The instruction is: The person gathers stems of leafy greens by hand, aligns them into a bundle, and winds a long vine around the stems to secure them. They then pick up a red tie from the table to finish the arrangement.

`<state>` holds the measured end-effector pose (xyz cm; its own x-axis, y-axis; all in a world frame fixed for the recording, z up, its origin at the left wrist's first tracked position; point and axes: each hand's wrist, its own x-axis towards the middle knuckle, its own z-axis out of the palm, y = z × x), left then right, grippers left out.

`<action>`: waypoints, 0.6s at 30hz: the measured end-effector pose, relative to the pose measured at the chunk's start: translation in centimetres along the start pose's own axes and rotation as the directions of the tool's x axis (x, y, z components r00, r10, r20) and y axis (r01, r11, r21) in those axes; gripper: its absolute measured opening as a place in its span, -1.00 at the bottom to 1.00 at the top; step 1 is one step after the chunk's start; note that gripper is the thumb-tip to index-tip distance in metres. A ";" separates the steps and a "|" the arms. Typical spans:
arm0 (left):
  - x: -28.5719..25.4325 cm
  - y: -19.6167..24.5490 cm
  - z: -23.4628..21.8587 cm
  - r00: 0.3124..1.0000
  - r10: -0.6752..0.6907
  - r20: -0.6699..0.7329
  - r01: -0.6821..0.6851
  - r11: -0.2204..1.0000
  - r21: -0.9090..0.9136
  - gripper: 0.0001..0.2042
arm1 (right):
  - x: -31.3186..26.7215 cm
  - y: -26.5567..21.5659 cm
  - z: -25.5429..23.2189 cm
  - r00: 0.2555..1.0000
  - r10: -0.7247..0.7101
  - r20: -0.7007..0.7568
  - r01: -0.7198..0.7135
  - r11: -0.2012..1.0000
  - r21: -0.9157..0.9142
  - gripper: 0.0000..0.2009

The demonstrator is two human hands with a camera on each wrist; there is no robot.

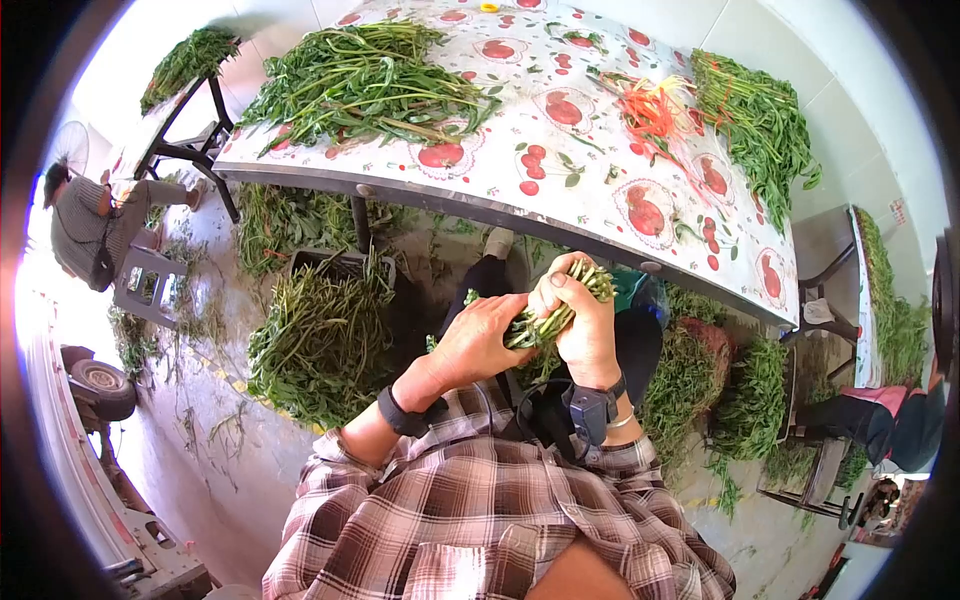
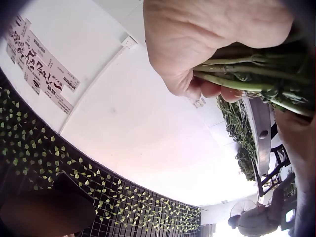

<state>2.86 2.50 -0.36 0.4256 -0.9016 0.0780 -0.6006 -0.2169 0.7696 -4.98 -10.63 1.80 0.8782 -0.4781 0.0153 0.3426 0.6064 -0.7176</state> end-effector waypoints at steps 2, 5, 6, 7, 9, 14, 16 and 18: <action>0.0 0.1 -0.9 0.995 0.086 -0.042 -0.083 0.995 0.057 -0.46 | 0.1 -0.4 -0.2 1.000 -0.010 -0.014 0.010 1.000 0.013 -0.95; 0.4 -0.1 -3.7 0.987 0.155 0.027 -0.145 0.961 -0.234 -0.43 | 0.0 -1.3 -0.5 0.999 -0.033 -0.038 0.035 0.998 0.047 -0.95; 0.8 -0.1 -4.8 0.991 0.132 -0.039 -0.137 0.956 -0.259 -0.57 | 0.1 -1.3 -1.0 0.998 -0.043 -0.040 0.044 0.998 0.036 -0.94; 1.3 -0.2 -6.0 0.984 0.122 -0.129 -0.145 0.971 -0.191 -0.62 | 0.1 -1.5 -1.1 0.998 -0.053 -0.045 0.054 0.998 0.019 -0.94; 2.9 -1.0 -8.3 0.950 0.089 -0.299 -0.110 0.992 -0.055 -0.71 | -0.1 -1.7 -1.1 0.996 -0.069 -0.049 0.069 0.998 0.001 -0.93; 8.0 -4.9 -13.6 0.820 0.287 -0.496 -0.112 0.929 0.352 -0.77 | -0.4 -1.5 -1.1 0.998 -0.047 -0.047 0.046 0.999 -0.014 -0.94; 9.4 -5.4 -14.7 0.818 0.338 -0.465 -0.145 0.904 0.403 -0.76 | -0.4 -1.5 -1.1 0.998 -0.051 -0.046 0.051 0.999 0.000 -0.94; 10.7 -6.6 -15.0 0.832 0.403 -0.381 -0.148 0.824 0.547 -0.73 | -0.4 -1.4 -1.3 0.998 -0.050 -0.043 0.051 0.999 0.007 -0.95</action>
<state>21.53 -0.15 4.89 0.3704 -0.6948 0.6164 -0.9281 -0.2497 0.2763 -6.20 -12.09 1.87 0.8447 -0.5348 0.0214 0.3889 0.5857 -0.7112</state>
